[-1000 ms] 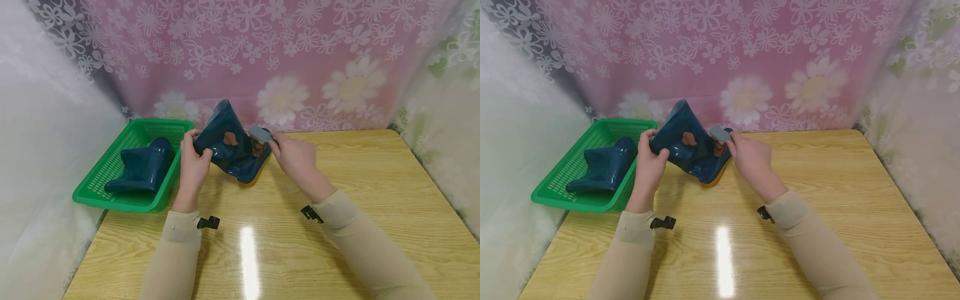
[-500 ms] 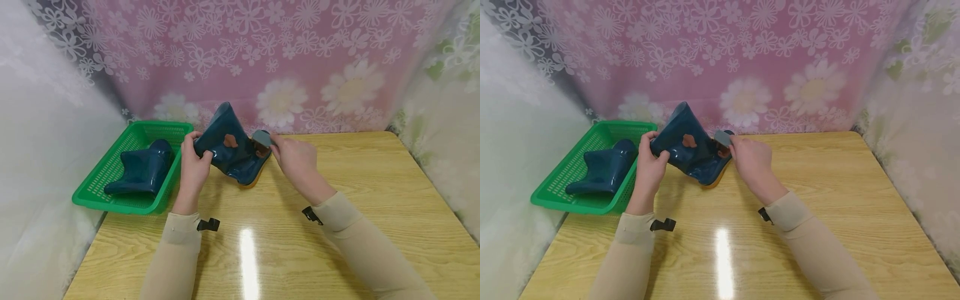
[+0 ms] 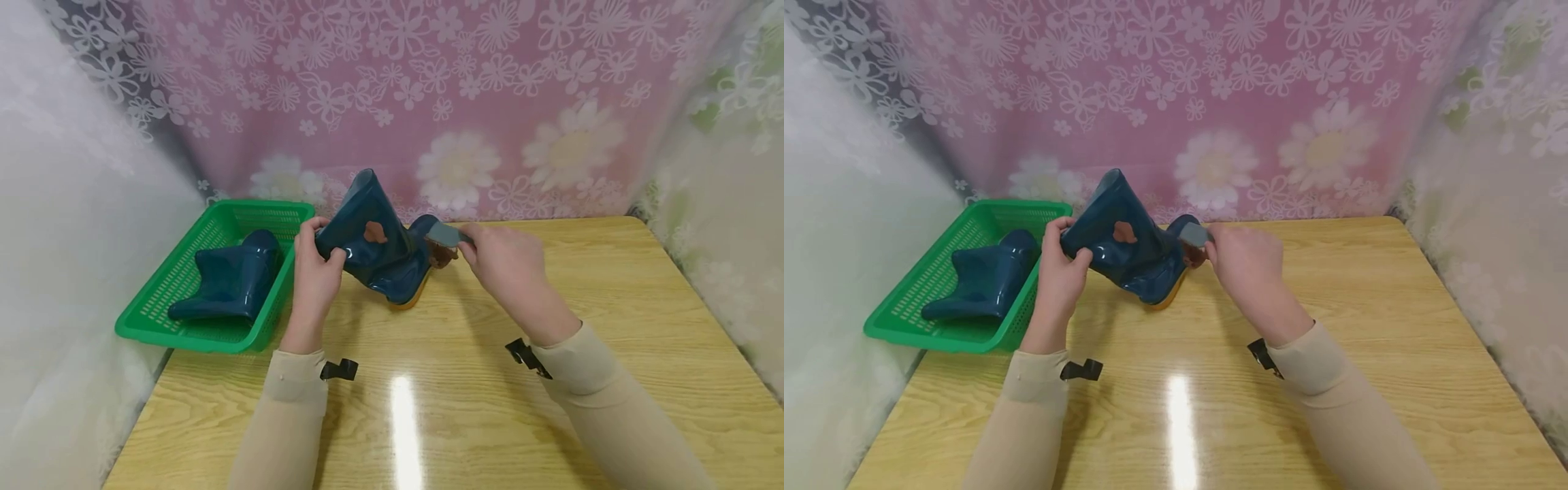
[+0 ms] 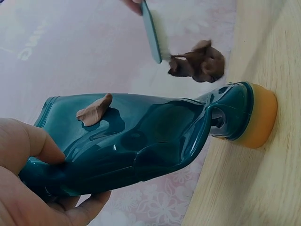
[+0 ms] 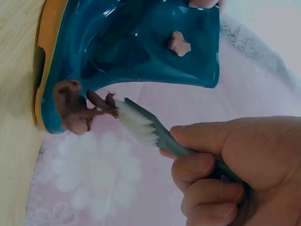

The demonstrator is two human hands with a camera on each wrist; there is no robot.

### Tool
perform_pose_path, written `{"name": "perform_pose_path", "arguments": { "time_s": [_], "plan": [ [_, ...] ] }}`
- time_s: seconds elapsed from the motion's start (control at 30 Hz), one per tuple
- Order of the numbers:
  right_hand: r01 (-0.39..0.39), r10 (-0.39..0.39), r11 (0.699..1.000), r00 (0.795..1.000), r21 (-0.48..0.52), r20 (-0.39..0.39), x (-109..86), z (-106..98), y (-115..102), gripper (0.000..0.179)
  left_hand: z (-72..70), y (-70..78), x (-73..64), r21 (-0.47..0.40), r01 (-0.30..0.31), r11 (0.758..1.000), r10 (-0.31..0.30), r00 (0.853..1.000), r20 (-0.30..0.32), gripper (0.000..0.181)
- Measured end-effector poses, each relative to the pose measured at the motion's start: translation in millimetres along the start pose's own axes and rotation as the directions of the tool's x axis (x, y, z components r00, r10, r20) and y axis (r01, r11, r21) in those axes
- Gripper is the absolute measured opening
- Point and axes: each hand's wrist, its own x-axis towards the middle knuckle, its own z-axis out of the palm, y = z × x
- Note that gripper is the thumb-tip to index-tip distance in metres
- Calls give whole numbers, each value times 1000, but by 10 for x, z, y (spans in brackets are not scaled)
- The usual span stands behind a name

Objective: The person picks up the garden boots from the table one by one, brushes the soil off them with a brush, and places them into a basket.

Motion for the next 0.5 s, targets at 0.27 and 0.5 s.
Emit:
{"name": "perform_pose_path", "arguments": {
  "time_s": [0.27, 0.5],
  "plan": [
    [14, -14, 1000, 1000, 14, -9, -297, 108, 286, 26, -8, 6, -21, -5, 1, 1000, -1, 1000, -3, 49],
    [15, -15, 1000, 999, 10, 38, -533, 168, 623, 30, -4, 18, -21, -9, -3, 1000, 3, 1000, 6, 48]
  ]
}}
